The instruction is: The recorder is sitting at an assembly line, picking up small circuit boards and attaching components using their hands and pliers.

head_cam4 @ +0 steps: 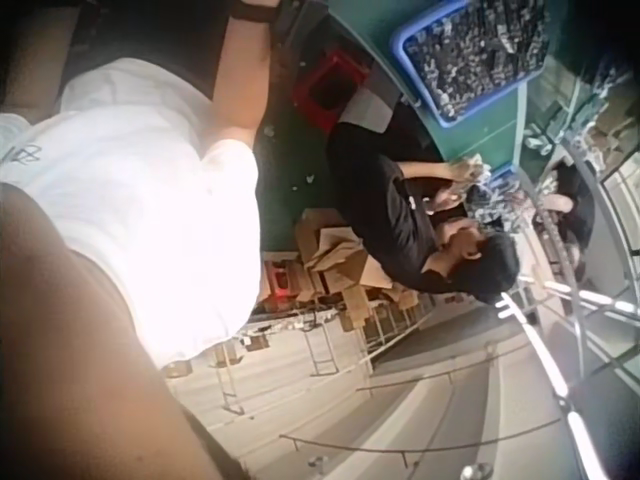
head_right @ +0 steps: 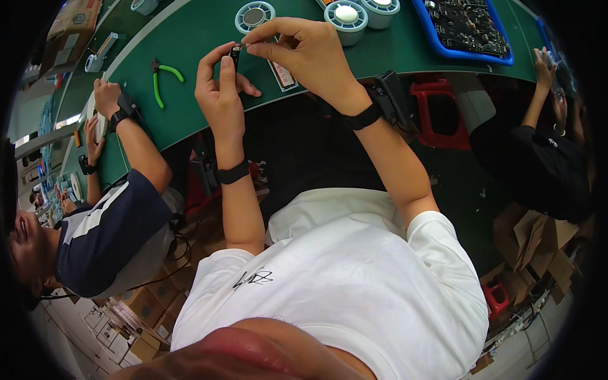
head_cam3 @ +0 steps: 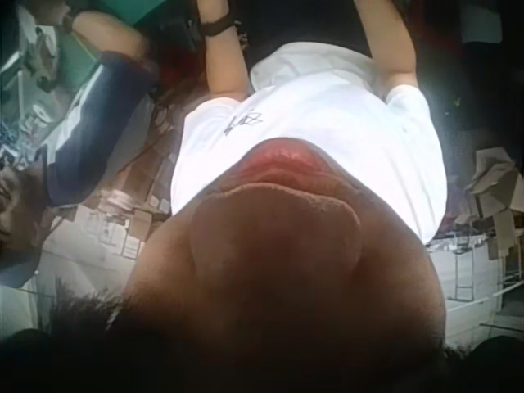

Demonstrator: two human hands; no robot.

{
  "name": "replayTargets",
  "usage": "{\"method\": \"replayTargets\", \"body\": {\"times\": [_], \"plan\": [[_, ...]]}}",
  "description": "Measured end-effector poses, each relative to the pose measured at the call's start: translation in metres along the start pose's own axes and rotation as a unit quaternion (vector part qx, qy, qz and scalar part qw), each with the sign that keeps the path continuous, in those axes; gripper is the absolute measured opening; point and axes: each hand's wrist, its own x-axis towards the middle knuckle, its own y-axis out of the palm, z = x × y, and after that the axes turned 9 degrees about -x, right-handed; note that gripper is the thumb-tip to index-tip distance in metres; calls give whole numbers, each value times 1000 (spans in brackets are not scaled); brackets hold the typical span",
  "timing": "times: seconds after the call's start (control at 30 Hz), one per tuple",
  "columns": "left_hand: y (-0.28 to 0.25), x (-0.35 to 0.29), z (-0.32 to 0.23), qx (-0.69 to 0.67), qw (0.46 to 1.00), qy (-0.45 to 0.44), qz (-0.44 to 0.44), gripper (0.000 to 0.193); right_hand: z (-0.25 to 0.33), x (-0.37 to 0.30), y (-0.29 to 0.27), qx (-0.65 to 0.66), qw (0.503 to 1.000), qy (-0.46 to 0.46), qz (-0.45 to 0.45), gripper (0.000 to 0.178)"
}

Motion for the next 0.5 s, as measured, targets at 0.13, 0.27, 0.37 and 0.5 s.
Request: {"method": "replayTargets", "body": {"times": [0.13, 0.27, 0.37, 0.5], "plan": [[0, 0, 0, -13, 1000, 1, 3, 27, 4, 0, 3, -18, 1000, -14, -10, 19], [0, -1, -1, -12, 1000, 0, 5, 27, 11, 2, 1, -49, 999, -3, -15, 19], [0, -2, 0, -11, 1000, 2, 7, 27, 12, 4, -1, -108, 994, -20, -17, 22], [0, -1, 0, -11, 1000, 1, 12, 28, 12, 12, 1, -132, 987, -74, -49, 20]]}}
